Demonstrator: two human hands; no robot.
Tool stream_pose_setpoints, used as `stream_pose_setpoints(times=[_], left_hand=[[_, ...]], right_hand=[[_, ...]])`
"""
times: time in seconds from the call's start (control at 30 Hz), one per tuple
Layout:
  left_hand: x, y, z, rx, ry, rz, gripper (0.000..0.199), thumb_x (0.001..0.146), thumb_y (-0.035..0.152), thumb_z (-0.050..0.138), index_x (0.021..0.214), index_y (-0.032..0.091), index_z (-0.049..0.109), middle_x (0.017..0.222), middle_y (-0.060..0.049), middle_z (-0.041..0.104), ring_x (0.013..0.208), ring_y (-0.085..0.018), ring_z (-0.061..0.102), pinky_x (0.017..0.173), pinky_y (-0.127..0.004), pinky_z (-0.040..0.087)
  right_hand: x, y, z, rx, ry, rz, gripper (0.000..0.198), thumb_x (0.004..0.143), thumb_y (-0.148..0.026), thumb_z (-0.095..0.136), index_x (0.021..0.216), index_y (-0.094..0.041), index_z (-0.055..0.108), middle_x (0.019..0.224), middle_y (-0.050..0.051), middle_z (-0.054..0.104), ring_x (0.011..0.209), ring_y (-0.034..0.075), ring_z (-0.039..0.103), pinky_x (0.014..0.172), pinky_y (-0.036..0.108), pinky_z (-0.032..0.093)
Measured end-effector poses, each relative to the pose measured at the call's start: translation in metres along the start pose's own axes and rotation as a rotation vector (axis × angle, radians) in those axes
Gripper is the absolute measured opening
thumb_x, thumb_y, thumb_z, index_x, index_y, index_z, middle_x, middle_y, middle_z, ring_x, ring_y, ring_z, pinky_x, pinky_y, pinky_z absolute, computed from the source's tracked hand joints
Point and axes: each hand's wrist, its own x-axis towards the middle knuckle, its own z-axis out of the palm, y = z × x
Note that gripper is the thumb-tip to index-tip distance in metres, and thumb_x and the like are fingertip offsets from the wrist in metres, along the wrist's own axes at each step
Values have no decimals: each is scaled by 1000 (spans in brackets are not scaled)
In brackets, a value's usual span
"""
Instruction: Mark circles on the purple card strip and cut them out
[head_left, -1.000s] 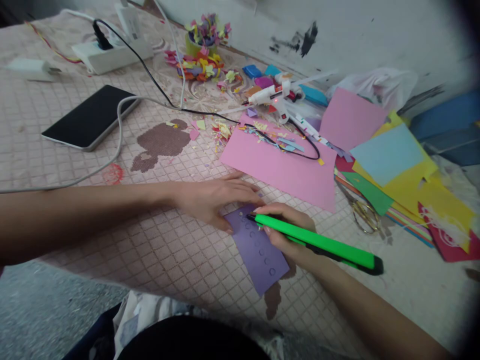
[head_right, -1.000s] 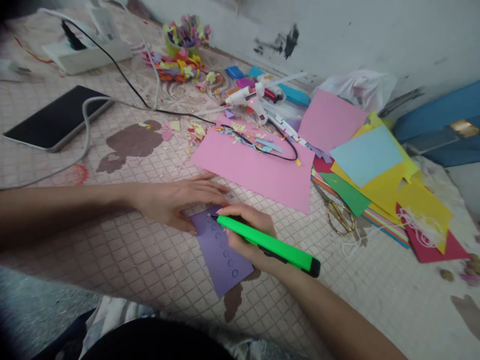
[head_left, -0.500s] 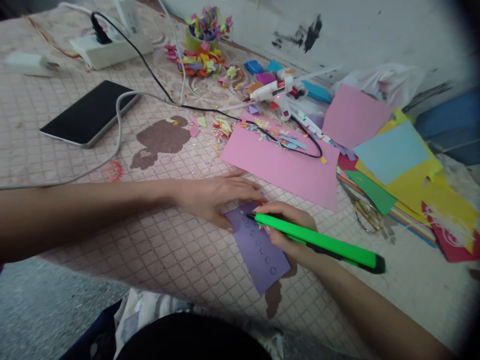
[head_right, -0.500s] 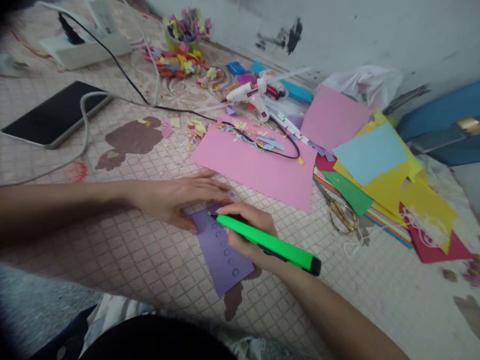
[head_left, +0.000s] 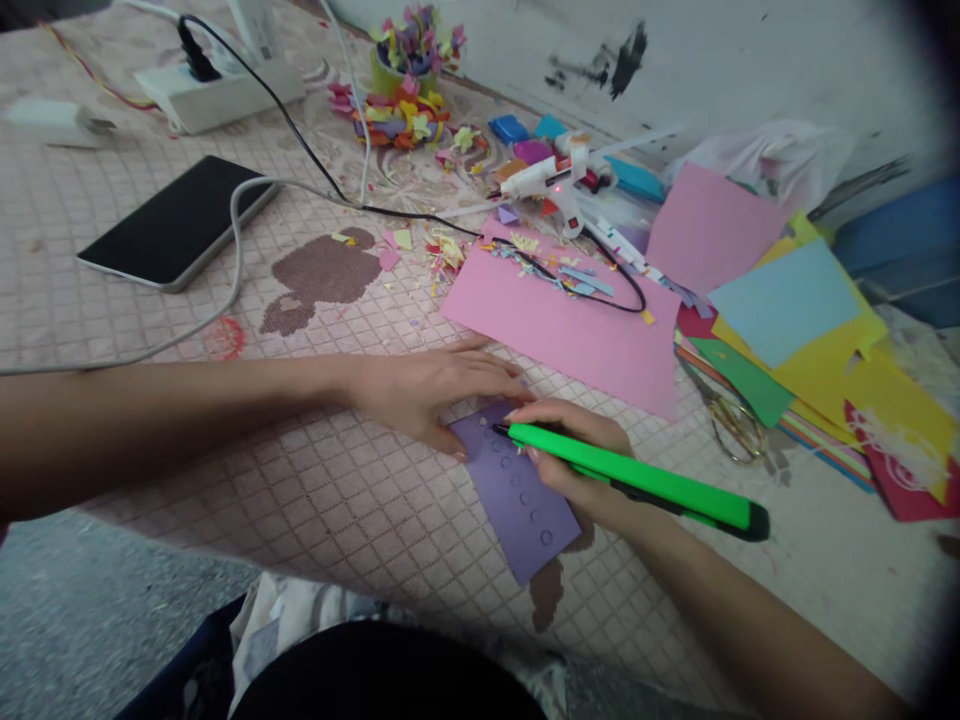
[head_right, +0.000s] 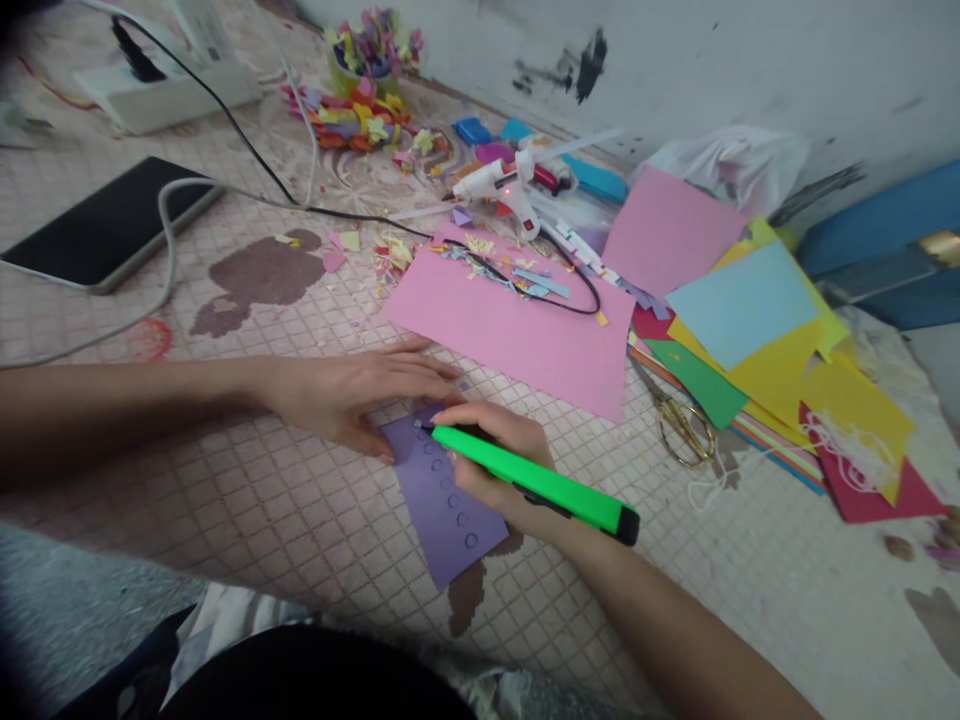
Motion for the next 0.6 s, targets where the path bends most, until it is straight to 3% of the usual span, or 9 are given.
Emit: stream_pose_setpoints(times=[0.2, 0.47, 0.6], left_hand=[[0, 1, -1, 9, 2, -2, 73, 77, 38, 74, 140, 19, 44, 140, -15, 53, 133, -30, 44, 115, -47, 24], [3, 3, -1, 2, -7, 6, 66, 80, 41, 70, 137, 19, 47, 136, -14, 56, 132, -30, 45, 114, -46, 24], [2, 2, -1, 12, -13, 17, 68, 80, 42, 71, 138, 16, 46, 138, -16, 55, 133, -31, 44, 114, -47, 23]], right_hand=[[2, 3, -2, -1, -56, -23, 25, 77, -12, 59, 96, -22, 71, 93, 1, 75, 83, 14, 70, 76, 26, 55], [-2, 4, -1, 69, 55, 32, 21, 76, -13, 61, 92, -22, 71, 87, 1, 76, 71, 13, 70, 63, 22, 56], [0, 2, 0, 50, 56, 20, 20, 76, -13, 60, 90, -22, 71, 87, 2, 76, 75, 14, 71, 66, 23, 56]])
